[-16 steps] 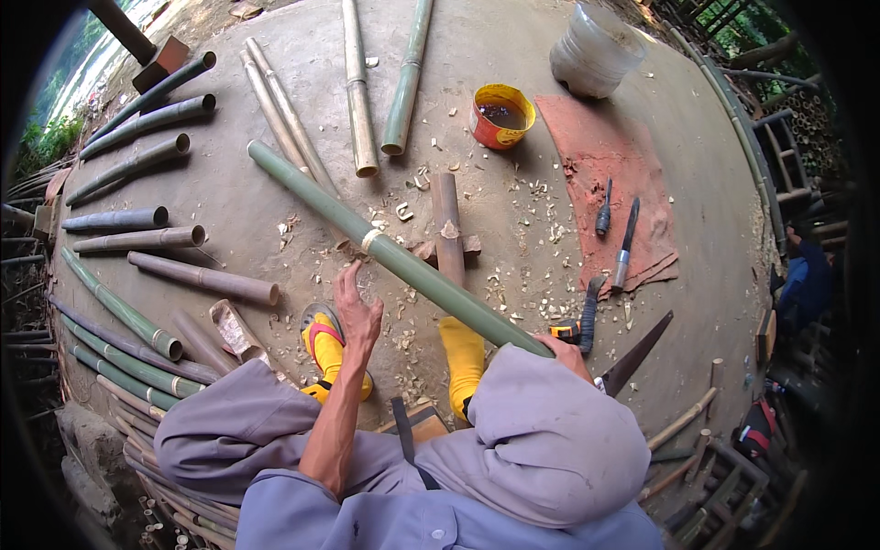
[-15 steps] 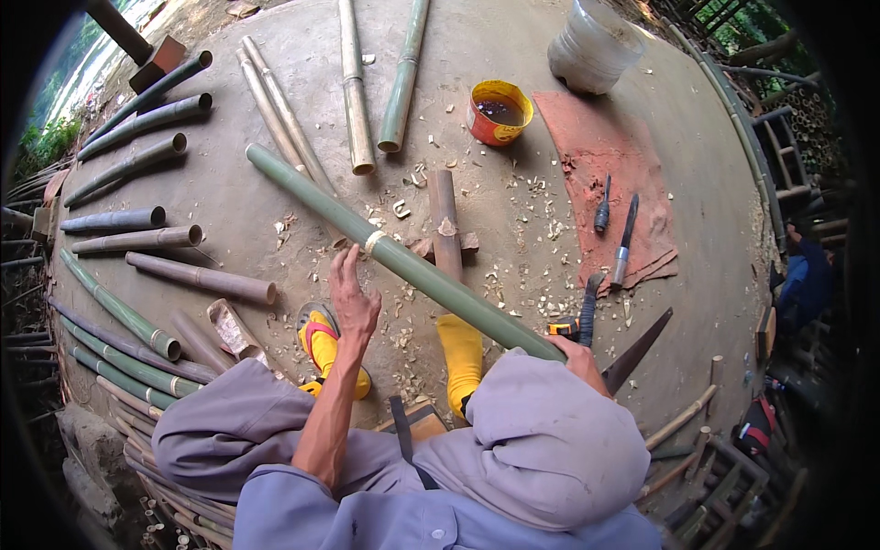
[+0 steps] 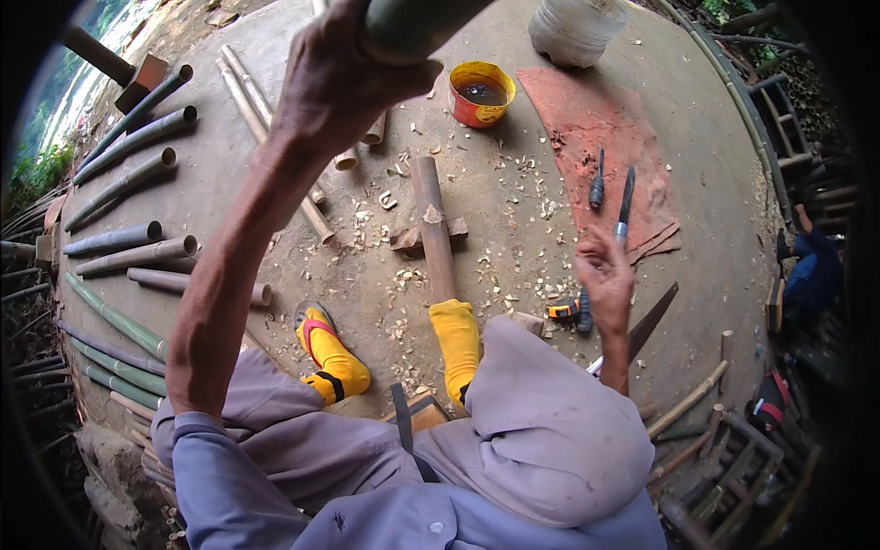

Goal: The person measures bamboo poles with a tape measure, marks and carves notches using a knife, saws pieces to length, and fits a pole into a hole in another bamboo section.

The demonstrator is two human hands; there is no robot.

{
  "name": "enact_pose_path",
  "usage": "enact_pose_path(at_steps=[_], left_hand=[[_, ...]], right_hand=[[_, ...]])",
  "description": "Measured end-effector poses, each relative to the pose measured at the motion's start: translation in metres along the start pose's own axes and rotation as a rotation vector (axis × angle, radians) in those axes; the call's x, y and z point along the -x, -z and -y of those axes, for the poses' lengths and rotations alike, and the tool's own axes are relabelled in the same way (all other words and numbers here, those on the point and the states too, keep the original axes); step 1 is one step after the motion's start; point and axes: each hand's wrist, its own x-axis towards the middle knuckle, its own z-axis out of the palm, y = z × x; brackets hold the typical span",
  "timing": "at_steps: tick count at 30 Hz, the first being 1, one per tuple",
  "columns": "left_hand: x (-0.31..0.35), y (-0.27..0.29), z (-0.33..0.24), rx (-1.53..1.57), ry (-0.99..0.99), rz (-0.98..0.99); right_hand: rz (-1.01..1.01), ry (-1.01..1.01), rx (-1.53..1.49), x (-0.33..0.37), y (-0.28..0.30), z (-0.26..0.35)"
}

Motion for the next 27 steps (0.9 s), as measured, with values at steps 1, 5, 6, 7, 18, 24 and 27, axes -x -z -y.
enact_pose_path(at_steps=[1, 5, 6, 7, 18, 24, 27], left_hand=[[-0.009, -0.029, -0.019, 0.08, -0.023, -0.193], [-0.021, -0.004, -0.045, 0.574, 0.048, -0.074], [-0.018, 0.002, -0.049, 0.639, 0.039, -0.138], [-0.015, -0.014, -0.051, 0.759, 0.033, -0.188], [-0.001, 0.005, -0.075, 0.92, 0.192, -0.179], [0.002, -0.01, -0.087, 0.878, 0.127, -0.347], [0.003, -0.016, -0.084, 0.884, 0.063, -0.328]], right_hand=[[0.133, -0.101, 0.118, 0.001, -0.015, -0.014], [0.47, 0.194, 0.18, -0.018, -0.117, -0.018], [0.497, 0.292, 0.091, -0.023, -0.143, -0.018], [0.496, 0.356, 0.041, -0.028, -0.154, -0.03], [0.671, 0.236, 0.014, -0.071, -0.164, -0.049], [0.719, 0.245, 0.053, -0.08, -0.162, -0.044], [0.724, 0.276, 0.104, -0.085, -0.161, -0.048]])
